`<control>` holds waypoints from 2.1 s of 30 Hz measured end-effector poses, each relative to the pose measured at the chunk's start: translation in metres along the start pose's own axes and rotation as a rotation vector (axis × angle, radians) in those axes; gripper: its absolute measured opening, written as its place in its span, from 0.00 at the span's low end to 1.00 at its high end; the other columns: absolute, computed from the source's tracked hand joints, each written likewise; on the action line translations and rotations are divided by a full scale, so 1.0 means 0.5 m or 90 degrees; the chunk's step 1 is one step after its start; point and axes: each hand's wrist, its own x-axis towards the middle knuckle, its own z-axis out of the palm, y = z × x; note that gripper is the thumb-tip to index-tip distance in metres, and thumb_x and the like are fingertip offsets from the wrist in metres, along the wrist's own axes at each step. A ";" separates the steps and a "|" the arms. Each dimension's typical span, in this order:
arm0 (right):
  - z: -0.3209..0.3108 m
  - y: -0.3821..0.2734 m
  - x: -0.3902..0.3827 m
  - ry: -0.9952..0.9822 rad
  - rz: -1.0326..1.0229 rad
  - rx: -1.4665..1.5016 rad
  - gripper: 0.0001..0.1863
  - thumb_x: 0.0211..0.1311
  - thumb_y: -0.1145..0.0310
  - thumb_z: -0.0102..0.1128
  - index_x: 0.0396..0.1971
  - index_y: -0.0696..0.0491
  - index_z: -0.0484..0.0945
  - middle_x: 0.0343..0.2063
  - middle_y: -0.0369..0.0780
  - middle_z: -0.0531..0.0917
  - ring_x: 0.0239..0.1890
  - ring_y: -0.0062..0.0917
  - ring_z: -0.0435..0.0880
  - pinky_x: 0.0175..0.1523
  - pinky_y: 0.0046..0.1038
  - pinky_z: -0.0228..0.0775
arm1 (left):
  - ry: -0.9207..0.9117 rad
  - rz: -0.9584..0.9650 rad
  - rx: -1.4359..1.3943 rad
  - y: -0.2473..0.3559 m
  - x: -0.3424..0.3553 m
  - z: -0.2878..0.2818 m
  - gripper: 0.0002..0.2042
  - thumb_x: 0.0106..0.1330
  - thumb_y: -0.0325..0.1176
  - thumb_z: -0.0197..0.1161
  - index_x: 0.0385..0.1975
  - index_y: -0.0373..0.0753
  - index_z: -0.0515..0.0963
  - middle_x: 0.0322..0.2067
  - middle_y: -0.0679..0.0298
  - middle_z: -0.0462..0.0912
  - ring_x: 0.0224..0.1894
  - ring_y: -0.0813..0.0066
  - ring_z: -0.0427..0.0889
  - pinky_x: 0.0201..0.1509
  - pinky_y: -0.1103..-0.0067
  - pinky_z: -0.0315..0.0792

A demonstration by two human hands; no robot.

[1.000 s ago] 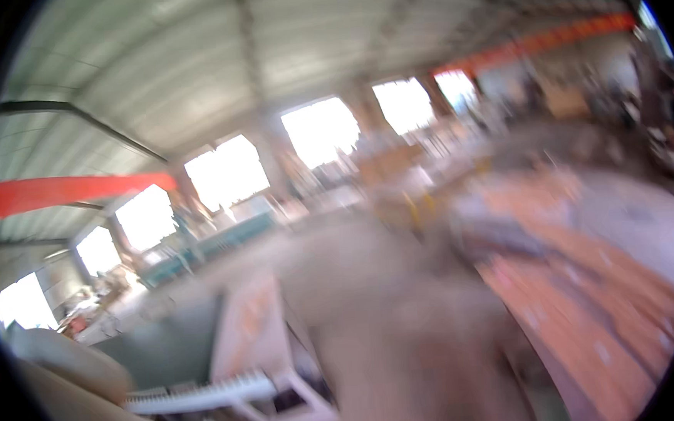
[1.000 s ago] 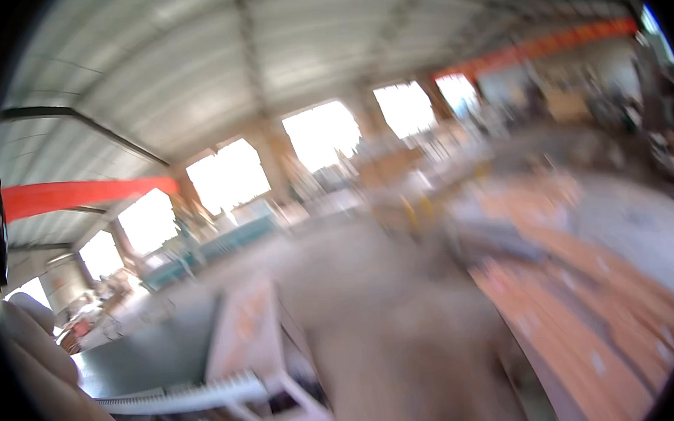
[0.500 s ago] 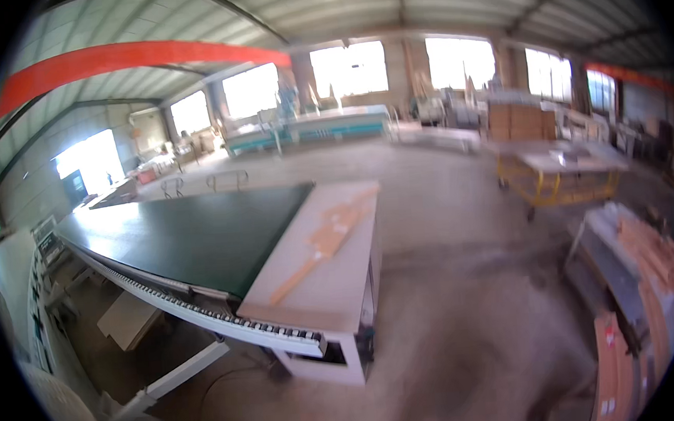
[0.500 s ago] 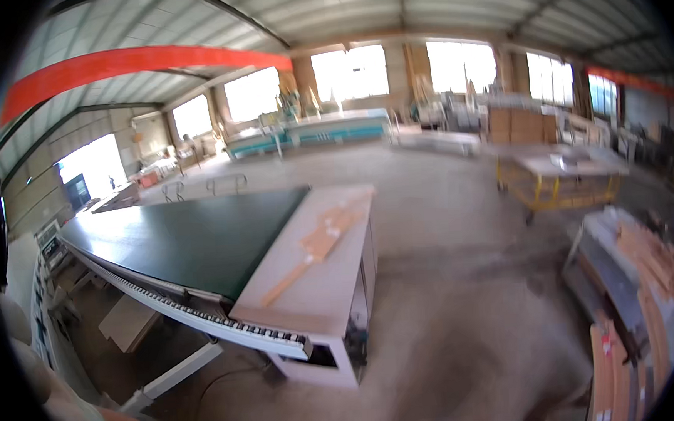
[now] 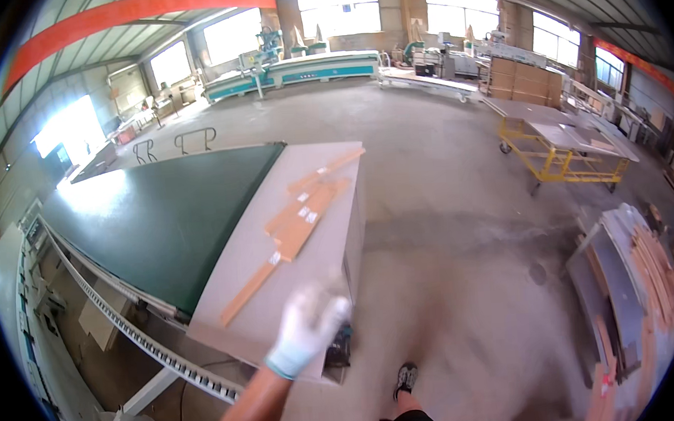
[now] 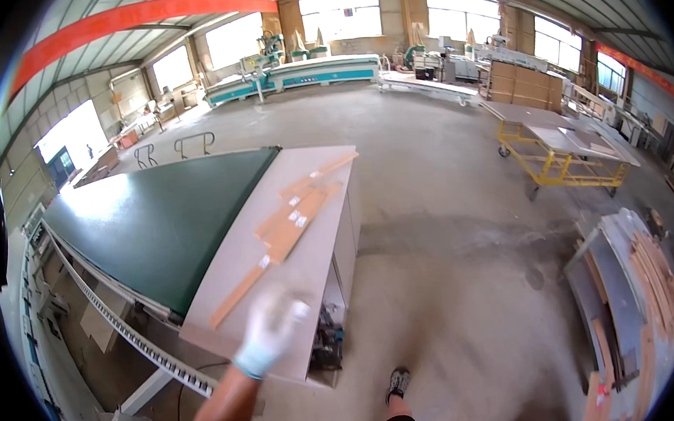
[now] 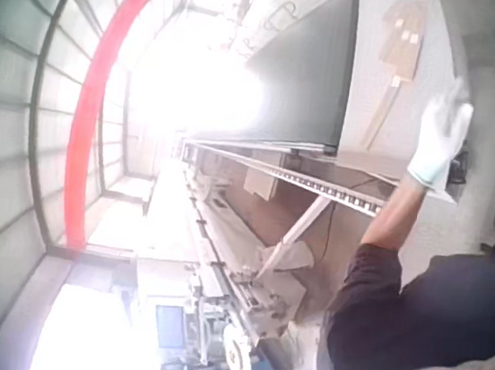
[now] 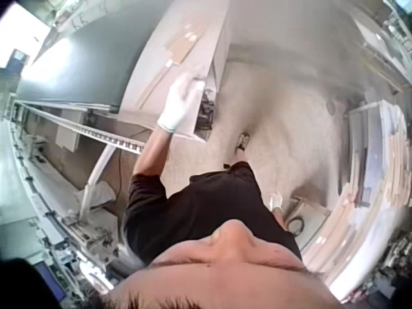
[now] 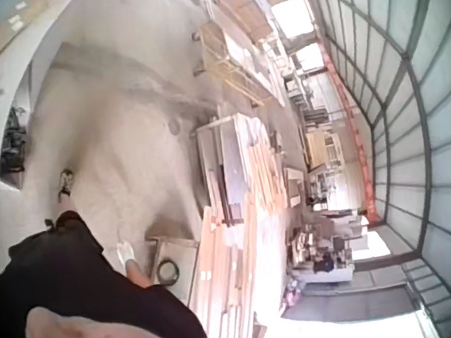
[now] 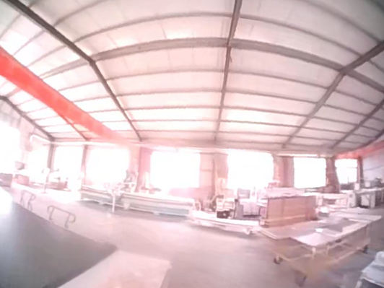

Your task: The person uses a hand tool to remove labels and smooth the edges of several wooden furniture components, then moves the boards to a machine for further processing.

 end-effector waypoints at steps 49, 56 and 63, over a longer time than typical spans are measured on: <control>1.328 -2.134 0.379 -0.983 -1.318 -0.827 0.50 0.49 0.42 0.76 0.69 0.53 0.67 0.57 0.44 0.79 0.60 0.38 0.80 0.61 0.43 0.73 | 1.344 -0.581 -0.643 -0.843 0.491 0.560 0.27 0.75 0.35 0.61 0.69 0.40 0.60 0.52 0.58 0.77 0.48 0.63 0.83 0.48 0.69 0.80; 1.375 -2.178 0.404 -1.051 -1.050 -1.046 0.38 0.53 0.40 0.72 0.54 0.56 0.79 0.52 0.50 0.81 0.56 0.43 0.82 0.61 0.42 0.74 | 1.319 -0.872 -0.600 -0.866 0.583 0.557 0.23 0.72 0.36 0.65 0.60 0.35 0.65 0.48 0.58 0.77 0.45 0.68 0.82 0.46 0.69 0.81; 1.489 -2.225 0.411 -1.375 -0.866 -0.793 0.37 0.58 0.45 0.69 0.57 0.62 0.78 0.50 0.50 0.81 0.56 0.47 0.80 0.62 0.40 0.73 | 1.206 -0.943 -0.284 -0.906 0.587 0.617 0.13 0.70 0.32 0.64 0.47 0.31 0.74 0.32 0.61 0.82 0.32 0.76 0.83 0.37 0.79 0.79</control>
